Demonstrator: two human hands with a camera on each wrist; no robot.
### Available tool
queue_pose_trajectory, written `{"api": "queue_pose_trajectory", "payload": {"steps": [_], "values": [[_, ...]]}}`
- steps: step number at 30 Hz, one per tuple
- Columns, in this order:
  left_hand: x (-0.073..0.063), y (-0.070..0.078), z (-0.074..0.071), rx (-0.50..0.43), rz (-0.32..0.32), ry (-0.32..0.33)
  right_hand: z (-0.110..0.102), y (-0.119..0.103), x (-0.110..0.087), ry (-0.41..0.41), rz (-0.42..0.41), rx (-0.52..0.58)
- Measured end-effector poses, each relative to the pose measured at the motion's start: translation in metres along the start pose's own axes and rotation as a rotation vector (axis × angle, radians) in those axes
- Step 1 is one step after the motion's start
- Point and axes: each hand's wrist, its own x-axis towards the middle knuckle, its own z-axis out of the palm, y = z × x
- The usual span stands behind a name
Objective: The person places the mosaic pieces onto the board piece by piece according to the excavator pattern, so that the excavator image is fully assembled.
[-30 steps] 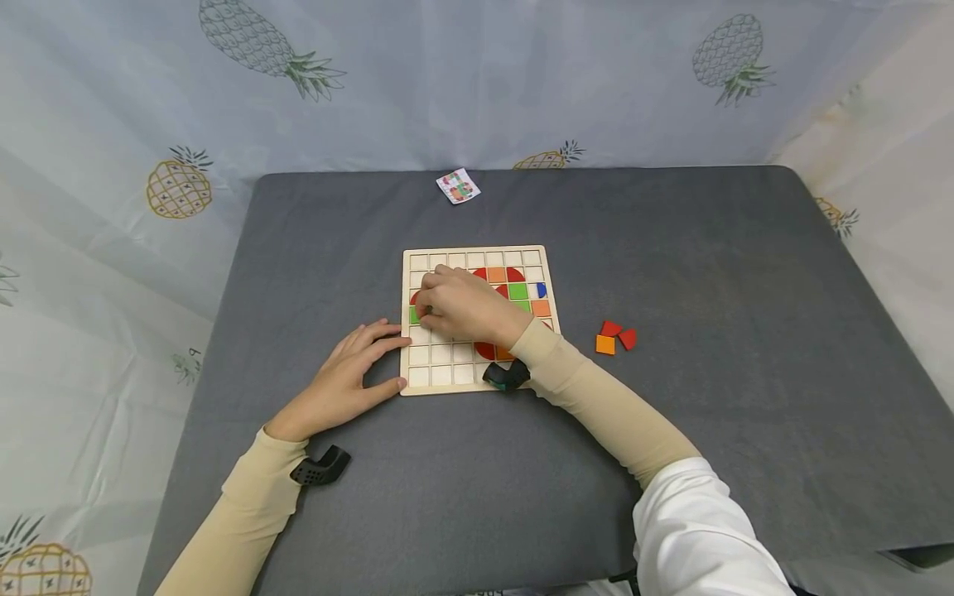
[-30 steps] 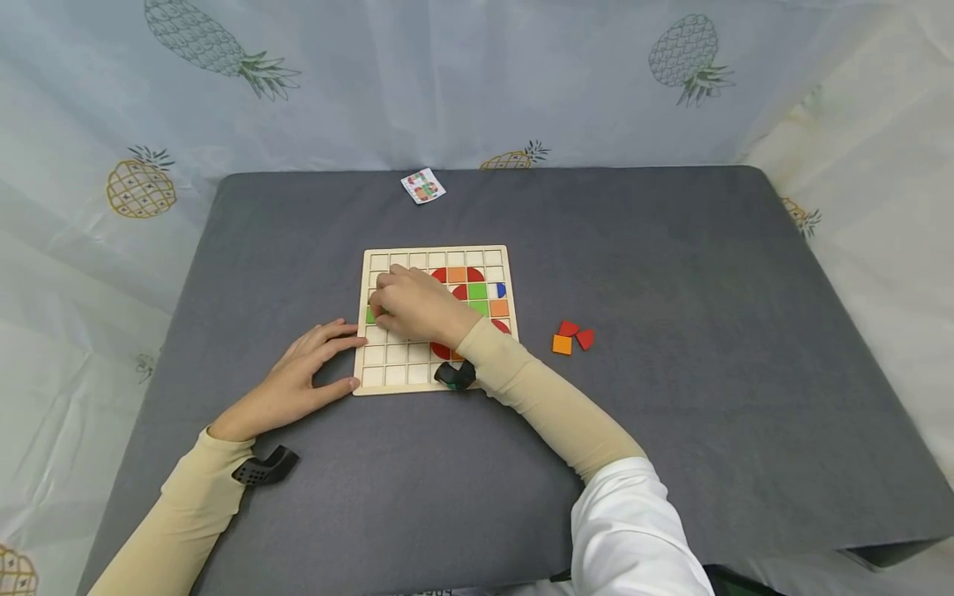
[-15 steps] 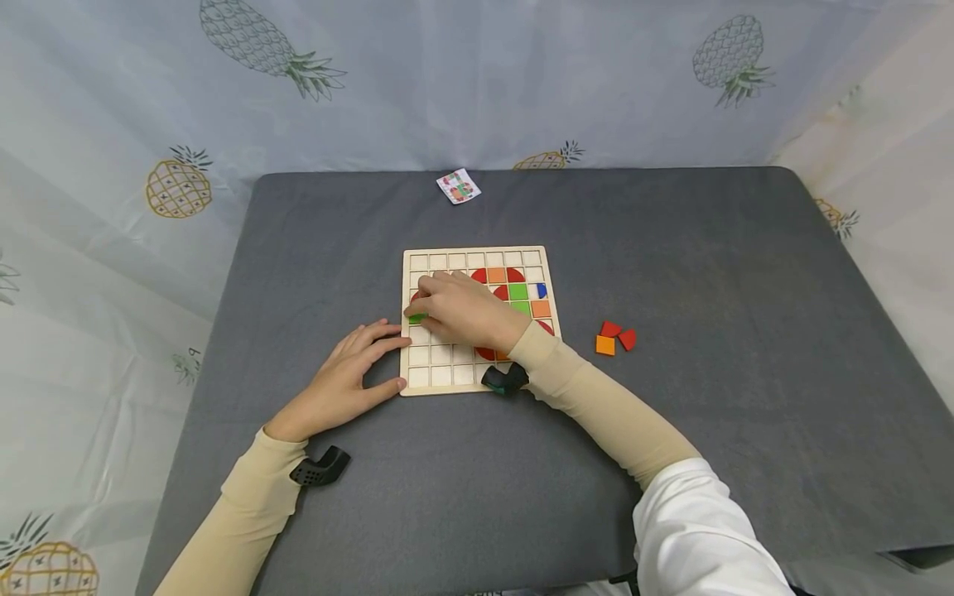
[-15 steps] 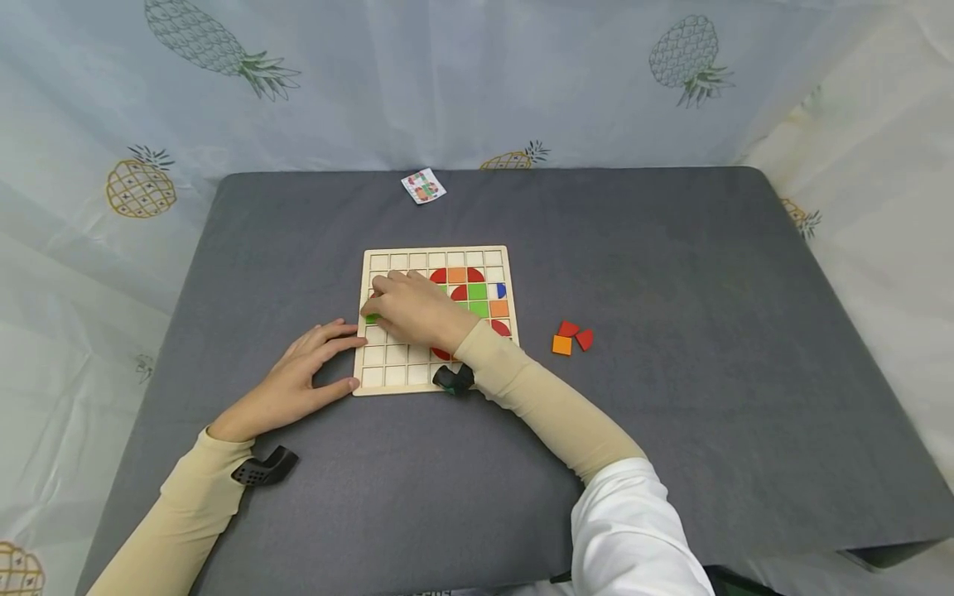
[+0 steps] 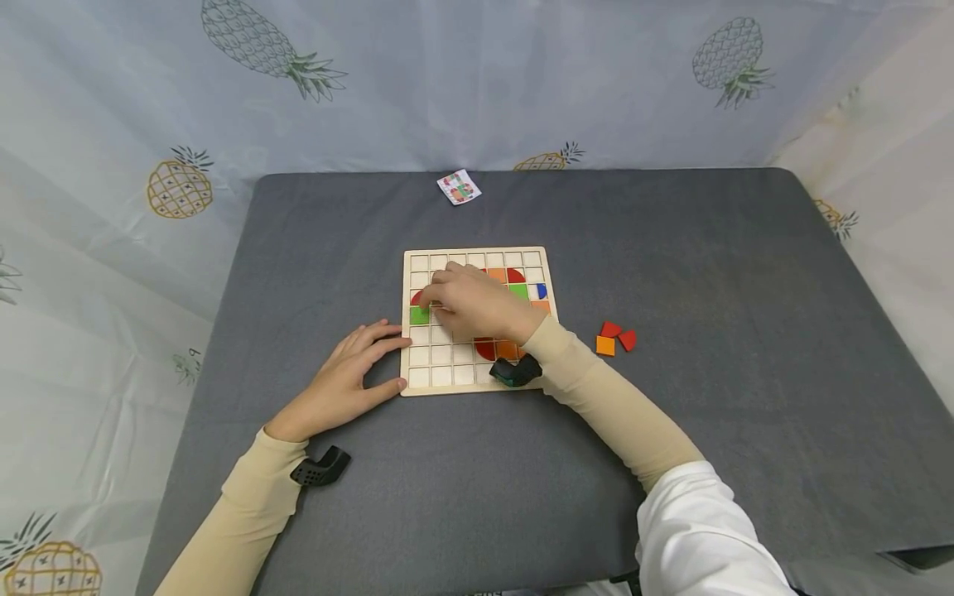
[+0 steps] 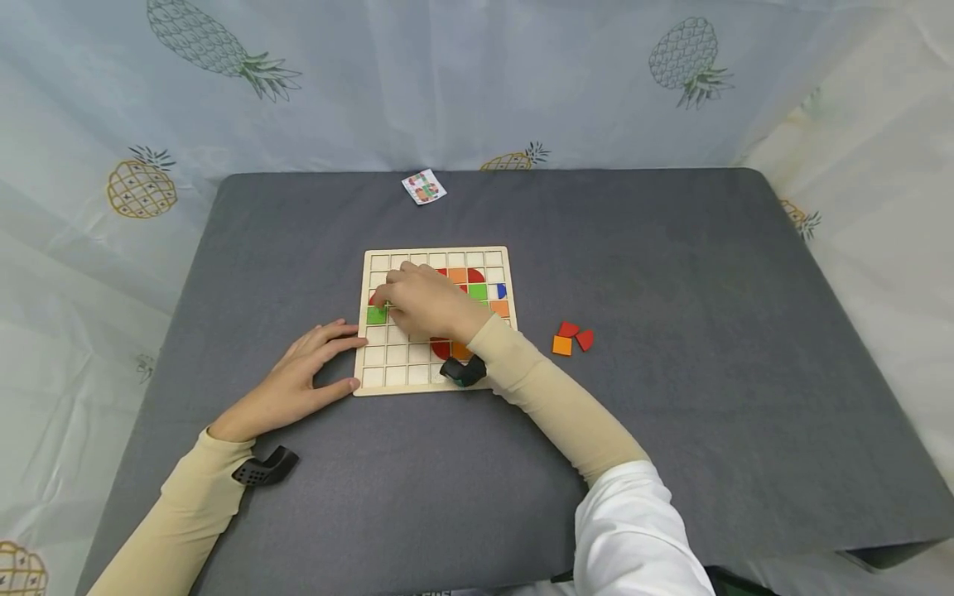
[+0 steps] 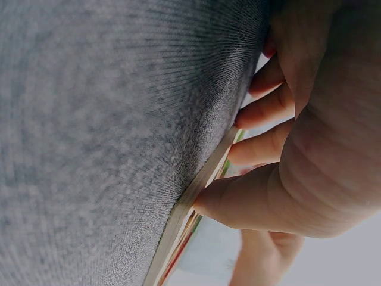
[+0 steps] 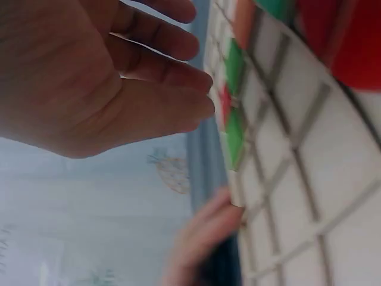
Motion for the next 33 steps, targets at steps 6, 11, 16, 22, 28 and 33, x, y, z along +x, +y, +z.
{"api": "queue_pose_trajectory", "payload": {"steps": [6, 11, 16, 22, 28, 33], "values": [[-0.001, -0.001, 0.001, -0.001, -0.014, -0.005, -0.030, 0.011, -0.021, 0.021, 0.076, 0.179], [-0.002, -0.001, 0.002, 0.003, -0.011, -0.008, -0.048, 0.019, -0.052, 0.105, 0.131, 0.224], [-0.002, -0.002, 0.001, -0.003, -0.011, 0.012, -0.063, 0.025, -0.080, 0.153, 0.150, 0.211], [-0.001, -0.001, 0.000, -0.039, 0.006, 0.032, -0.069, 0.040, -0.125, 0.149, 0.231, 0.168], [0.001, -0.004, -0.001, -0.190, 0.041, 0.121, -0.064, 0.062, -0.171, 0.118, 0.387, 0.195], [0.001, -0.002, -0.001, -0.198, 0.012, 0.137, -0.055, 0.075, -0.193, 0.060, 0.445, 0.154]]}}
